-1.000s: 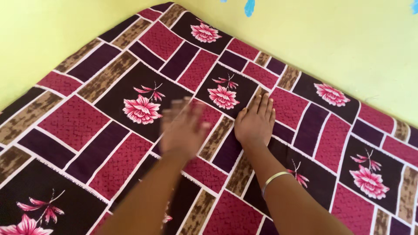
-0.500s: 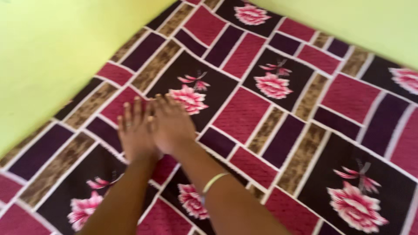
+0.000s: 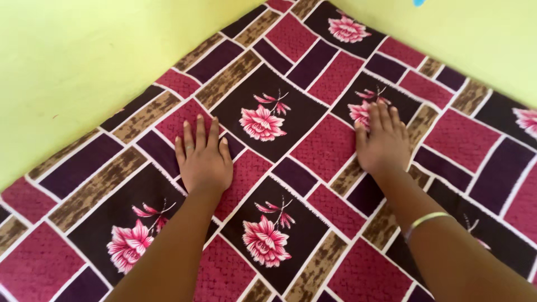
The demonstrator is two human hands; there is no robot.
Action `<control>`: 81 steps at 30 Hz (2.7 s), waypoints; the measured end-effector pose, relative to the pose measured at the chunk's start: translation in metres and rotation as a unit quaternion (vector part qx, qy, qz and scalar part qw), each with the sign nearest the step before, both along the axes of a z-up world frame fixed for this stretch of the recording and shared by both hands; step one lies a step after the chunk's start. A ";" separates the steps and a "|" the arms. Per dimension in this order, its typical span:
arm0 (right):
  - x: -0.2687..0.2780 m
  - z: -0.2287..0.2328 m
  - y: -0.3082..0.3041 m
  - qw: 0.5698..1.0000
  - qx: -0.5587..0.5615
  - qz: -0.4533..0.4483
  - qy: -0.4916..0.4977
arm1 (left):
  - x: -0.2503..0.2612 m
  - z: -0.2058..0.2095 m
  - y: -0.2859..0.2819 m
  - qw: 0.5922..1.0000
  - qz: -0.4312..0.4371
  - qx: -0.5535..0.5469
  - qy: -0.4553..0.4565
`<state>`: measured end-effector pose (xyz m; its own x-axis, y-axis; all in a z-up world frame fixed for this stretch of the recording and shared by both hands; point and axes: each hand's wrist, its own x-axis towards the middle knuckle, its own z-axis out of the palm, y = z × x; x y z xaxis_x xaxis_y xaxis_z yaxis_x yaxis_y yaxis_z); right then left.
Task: The person smooths and flattens a patterned bedsheet over a bed by hand, tucking the edges in and clearing items off the surface.
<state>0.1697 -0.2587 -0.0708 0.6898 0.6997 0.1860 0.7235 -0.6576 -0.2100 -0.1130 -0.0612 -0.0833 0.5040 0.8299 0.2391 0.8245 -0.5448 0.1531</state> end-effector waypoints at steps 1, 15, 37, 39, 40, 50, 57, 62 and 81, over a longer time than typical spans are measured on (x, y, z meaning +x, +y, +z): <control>0.010 -0.008 -0.007 1.000 0.000 -0.026 -0.007 | 0.007 0.003 -0.002 1.000 0.015 -0.004 0.021; -0.090 -0.008 0.099 0.992 -0.126 -0.024 0.006 | -0.058 0.021 -0.004 0.989 -0.032 -0.057 0.135; -0.208 0.007 0.165 0.994 -0.033 0.106 0.014 | -0.176 -0.003 -0.001 0.975 0.164 0.144 -0.040; -0.201 0.001 0.163 0.994 -0.031 0.106 0.003 | -0.142 0.006 0.001 0.977 0.109 0.183 -0.027; -0.204 -0.002 0.161 0.995 -0.035 0.097 0.013 | -0.123 0.009 -0.003 0.995 0.090 0.032 0.035; -0.204 -0.007 0.160 0.995 0.002 0.104 0.002 | -0.099 0.003 0.014 0.998 0.001 -0.015 0.067; -0.203 -0.013 0.162 0.994 0.032 0.099 -0.018 | -0.227 0.012 0.037 0.974 0.221 0.052 -0.004; -0.206 -0.010 0.161 0.995 0.012 0.103 -0.012 | -0.137 0.006 -0.003 0.993 0.061 0.082 -0.059; -0.202 -0.024 0.166 0.994 -0.002 0.107 -0.034 | -0.300 0.009 0.012 0.947 0.322 0.015 -0.003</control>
<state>-0.0320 -0.0928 -0.0947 0.5118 0.8296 0.2234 0.8589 -0.4887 -0.1532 -0.4128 -0.0488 -0.0745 -0.1062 0.9575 0.2682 0.9861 0.0666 0.1524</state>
